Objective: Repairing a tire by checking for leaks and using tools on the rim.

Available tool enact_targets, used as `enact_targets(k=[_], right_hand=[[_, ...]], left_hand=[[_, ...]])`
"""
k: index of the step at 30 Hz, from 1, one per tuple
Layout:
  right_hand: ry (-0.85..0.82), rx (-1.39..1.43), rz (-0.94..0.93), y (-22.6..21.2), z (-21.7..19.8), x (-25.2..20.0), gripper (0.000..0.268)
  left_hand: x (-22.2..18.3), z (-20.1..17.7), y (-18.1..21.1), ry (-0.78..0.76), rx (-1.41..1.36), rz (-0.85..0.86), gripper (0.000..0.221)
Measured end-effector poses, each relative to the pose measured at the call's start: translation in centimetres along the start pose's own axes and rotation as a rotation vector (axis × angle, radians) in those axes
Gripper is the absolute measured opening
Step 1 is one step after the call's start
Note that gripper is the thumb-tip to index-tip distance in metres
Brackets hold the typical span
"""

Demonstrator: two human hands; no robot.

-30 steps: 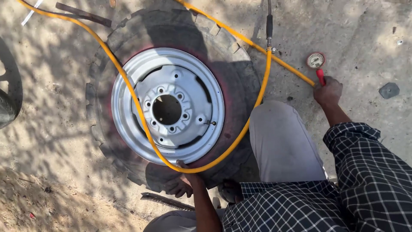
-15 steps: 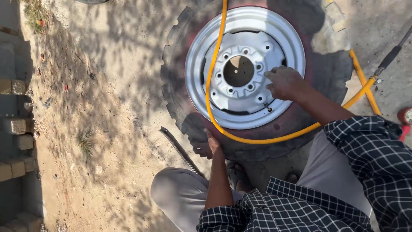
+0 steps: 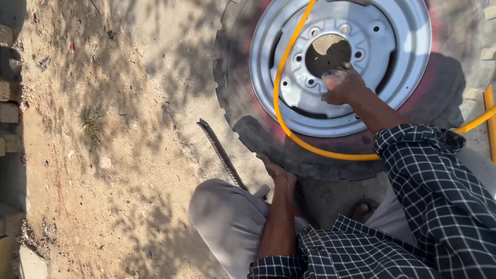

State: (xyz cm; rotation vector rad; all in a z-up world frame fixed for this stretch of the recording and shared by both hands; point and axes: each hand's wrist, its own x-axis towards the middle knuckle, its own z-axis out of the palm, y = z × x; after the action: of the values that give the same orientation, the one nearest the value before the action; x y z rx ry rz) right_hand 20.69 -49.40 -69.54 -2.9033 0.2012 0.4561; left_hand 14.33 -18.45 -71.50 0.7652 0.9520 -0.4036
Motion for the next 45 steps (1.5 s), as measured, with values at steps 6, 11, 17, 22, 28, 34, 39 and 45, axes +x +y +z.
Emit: enact_targets(k=[6,11,17,22,28,34,39,45], right_hand=[[-0.09,0.052,0.101,-2.6,-2.0,2.8,0.061],[-0.007,0.116,0.037,-4.1,-0.9,7.1,0.066],[0.123,0.165,0.074,-3.9,-1.9,11.9,0.058],[0.399,0.125,0.007,-5.6,-3.3,9.2,0.06],[-0.094,0.416,0.343,-6.0,-5.1,2.6,0.062],[-0.18,0.216,0.195,-5.2,-2.5,3.1,0.042],[-0.18,0.201,0.15,-2.9,0.1,2.2,0.036],[-0.167,0.357,0.192,-4.4,1.1,2.1,0.03]], left_hand=[[3.1,2.5,5.6,0.034,0.127,0.045,0.081],[10.1,2.9,10.4,0.002,0.221,0.138,0.083],[14.6,10.1,14.0,0.108,0.389,0.285,0.084],[13.2,12.3,14.5,0.488,0.635,0.359,0.093],[13.2,12.8,14.8,0.609,0.855,0.369,0.1],[12.5,13.6,14.9,0.616,0.958,0.267,0.11],[11.7,14.2,14.8,0.631,0.959,0.279,0.11],[11.0,12.3,14.4,0.706,1.083,0.271,0.105]])
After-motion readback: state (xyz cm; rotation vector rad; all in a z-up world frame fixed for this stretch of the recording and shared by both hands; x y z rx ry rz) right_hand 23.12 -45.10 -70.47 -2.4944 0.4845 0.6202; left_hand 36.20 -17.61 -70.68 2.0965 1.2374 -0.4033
